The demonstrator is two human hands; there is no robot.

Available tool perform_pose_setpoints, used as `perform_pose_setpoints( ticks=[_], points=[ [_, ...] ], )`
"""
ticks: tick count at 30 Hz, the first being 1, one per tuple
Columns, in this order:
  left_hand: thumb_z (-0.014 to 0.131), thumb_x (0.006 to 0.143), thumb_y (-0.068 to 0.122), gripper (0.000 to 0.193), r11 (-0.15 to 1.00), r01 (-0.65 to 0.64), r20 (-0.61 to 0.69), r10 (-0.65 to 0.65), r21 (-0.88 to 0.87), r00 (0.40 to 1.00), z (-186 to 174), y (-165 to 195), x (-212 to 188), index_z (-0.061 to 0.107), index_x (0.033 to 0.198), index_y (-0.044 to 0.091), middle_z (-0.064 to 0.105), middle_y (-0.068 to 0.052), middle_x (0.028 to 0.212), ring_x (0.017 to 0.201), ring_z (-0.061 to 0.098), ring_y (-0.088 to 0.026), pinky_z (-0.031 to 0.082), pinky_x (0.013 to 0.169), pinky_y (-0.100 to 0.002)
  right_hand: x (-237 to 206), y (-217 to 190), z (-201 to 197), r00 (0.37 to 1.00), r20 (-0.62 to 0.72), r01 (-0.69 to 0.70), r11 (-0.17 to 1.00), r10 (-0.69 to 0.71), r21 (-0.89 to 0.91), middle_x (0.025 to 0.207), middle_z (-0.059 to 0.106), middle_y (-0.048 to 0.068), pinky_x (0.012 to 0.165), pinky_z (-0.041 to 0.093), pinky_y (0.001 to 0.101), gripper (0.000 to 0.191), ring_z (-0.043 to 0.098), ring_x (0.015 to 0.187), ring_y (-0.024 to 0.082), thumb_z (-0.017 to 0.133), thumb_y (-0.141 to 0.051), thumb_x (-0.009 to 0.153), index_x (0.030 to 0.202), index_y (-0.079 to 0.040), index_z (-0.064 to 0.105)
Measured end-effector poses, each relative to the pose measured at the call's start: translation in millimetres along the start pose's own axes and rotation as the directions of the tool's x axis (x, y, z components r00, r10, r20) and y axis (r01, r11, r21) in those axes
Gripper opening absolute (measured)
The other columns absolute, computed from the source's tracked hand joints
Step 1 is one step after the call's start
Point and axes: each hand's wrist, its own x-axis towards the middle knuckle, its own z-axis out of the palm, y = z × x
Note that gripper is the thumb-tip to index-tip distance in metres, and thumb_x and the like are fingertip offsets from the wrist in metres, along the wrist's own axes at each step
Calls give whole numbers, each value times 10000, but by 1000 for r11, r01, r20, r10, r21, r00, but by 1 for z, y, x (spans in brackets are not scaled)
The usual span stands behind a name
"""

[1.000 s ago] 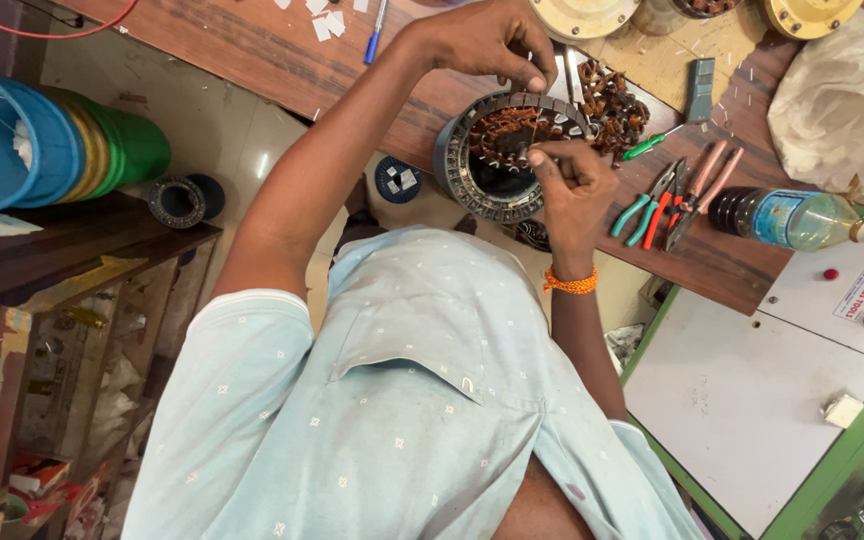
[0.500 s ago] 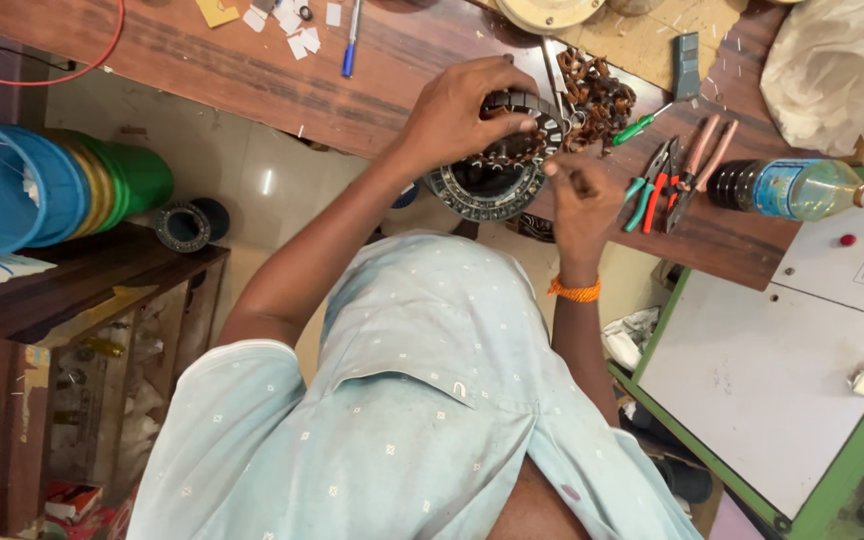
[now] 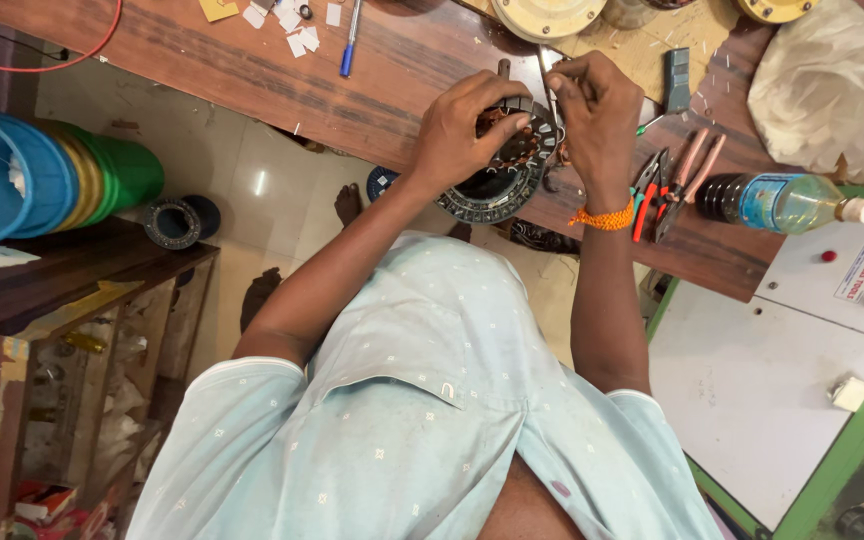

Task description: The person inserts and presses copper wire coils into the slots of a motor stator core on the workbench, working around the stator by hand and adjusting each coil into place. Pliers and other stator parts sit on the bench nearby.

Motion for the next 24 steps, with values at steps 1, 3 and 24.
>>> perform_pose_setpoints(
  ticks=[1,3,24],
  points=[
    [776,935,220,247,1000,10,5,-10,4,1000,0,-1,0,706,1127,80,684,-83,986,910,699,-275,545,802,-398,6,1,2,999,37,10,1000,-9,-12,696,594,-8,526,311,274,56,431,604,59,775,-65,992,995,-11,760],
    [773,945,250,258,999,30,16,-30,13,999,1,-4,-2,719,1124,72,705,-79,1010,928,711,-266,554,823,-386,15,1,7,994,110,30,999,-26,-34,650,559,-27,510,298,275,55,412,579,55,791,-70,972,967,-18,775],
    [740,994,87,127,761,397,666,62,-514,743,-24,-96,61,747,1101,19,699,25,974,897,630,-41,539,817,-226,-28,-44,7,987,135,101,990,-87,-99,610,434,31,522,299,330,160,375,559,117,833,-130,936,951,-18,720]
  ],
)
